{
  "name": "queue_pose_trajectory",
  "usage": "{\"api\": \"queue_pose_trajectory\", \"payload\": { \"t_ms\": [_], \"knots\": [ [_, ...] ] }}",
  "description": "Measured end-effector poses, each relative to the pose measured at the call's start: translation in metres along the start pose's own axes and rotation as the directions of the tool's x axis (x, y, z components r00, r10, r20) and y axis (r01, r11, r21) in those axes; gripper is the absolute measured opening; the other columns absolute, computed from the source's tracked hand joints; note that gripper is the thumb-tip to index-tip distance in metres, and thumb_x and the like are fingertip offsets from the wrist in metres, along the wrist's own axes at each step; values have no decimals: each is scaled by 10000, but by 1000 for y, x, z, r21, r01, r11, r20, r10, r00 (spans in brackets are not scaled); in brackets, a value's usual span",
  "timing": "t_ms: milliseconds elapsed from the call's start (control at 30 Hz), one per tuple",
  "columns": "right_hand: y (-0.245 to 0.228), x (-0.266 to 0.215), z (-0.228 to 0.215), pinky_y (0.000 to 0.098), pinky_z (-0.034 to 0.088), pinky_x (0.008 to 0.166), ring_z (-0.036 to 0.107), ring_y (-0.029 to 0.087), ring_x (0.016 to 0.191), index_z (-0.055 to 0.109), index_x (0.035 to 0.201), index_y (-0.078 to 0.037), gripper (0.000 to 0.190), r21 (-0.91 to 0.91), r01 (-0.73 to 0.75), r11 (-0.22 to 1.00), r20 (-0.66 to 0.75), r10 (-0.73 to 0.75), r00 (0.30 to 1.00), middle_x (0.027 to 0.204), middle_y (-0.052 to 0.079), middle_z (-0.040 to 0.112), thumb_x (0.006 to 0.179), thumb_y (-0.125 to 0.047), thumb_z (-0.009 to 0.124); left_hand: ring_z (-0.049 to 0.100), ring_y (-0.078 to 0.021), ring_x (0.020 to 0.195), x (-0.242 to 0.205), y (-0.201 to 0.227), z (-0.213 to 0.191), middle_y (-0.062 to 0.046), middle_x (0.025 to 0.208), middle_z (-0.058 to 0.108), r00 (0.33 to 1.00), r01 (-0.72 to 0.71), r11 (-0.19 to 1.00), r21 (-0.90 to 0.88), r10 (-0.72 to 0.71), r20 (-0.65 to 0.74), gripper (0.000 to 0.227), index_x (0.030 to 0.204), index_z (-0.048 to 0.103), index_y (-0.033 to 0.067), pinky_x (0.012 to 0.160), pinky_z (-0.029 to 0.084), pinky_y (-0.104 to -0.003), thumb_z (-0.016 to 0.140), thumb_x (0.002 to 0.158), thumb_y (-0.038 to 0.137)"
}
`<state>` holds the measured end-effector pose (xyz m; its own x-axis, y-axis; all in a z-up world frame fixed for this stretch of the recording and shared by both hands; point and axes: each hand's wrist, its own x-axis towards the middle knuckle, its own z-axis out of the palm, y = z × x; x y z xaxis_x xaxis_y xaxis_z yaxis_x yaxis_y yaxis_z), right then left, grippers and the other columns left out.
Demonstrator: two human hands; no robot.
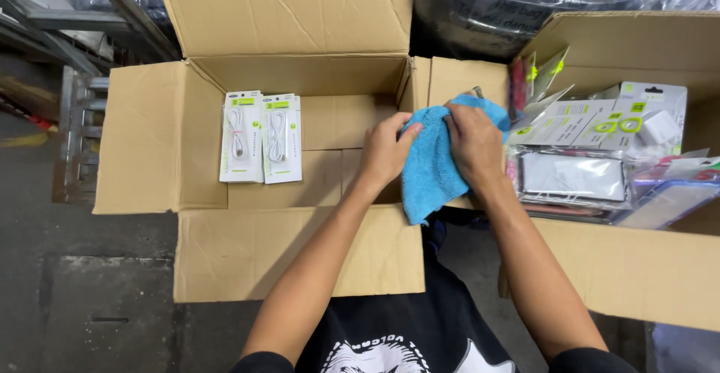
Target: Packing electronic accessories like USB cables and chargers into cardboard boxes.
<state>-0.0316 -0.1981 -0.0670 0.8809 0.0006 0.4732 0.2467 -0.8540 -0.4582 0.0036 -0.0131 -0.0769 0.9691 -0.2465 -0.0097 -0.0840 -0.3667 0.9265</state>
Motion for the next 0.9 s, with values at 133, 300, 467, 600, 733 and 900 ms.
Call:
{"api": "queue_pose_trajectory", "payload": {
  "t_ms": [133,300,467,600,733,900],
  "knots": [
    [-25,11,-21,442,512,888,635,354,959,736,1103,-103,204,-74,-31,997,105,39,994,1007,104,723,911,-114,805,721,-219,754,2,-19,-14,-131,896,755,995,56,998,-27,-53,85,331,1191,692,66,724,574,-360,726,934,273],
    [-93,28,-40,498,431,1034,560,369,1230,690,1251,-70,473,-72,8,997,24,-6,1000,1323,124,627,789,-41,785,726,-184,837,3,-27,-50,-99,1023,759,988,17,995,-99,-1,154,393,1265,607,64,766,587,-342,721,933,241],
    [-139,42,-7,446,493,1006,605,350,1202,669,1245,-54,427,151,-17,988,140,-5,990,1298,145,618,835,-68,786,736,-191,839,4,-51,-102,-104,1027,765,989,53,998,-35,-47,142,382,1281,615,68,771,588,-341,690,939,223],
    [-154,53,57,394,559,861,718,284,986,672,1204,-31,360,321,-271,907,401,129,907,1202,161,662,882,-165,764,749,-233,881,4,-85,-157,-119,1033,764,989,121,990,78,-127,81,372,1266,614,65,792,587,-362,683,942,235],
    [-144,55,139,410,571,819,714,298,974,681,1147,10,364,317,-237,918,495,53,867,1116,175,704,862,-192,783,715,-304,982,-2,-118,-203,-141,1052,756,988,146,957,252,-151,0,352,1239,620,55,861,551,-414,685,939,229],
    [-146,55,220,356,572,664,721,225,753,685,1100,-4,384,220,-615,757,806,213,551,934,126,751,852,-285,768,629,-404,1110,-16,-148,-229,-225,1164,667,965,231,813,535,-261,-21,324,1222,662,65,953,498,-482,672,942,226]
  ]
}}
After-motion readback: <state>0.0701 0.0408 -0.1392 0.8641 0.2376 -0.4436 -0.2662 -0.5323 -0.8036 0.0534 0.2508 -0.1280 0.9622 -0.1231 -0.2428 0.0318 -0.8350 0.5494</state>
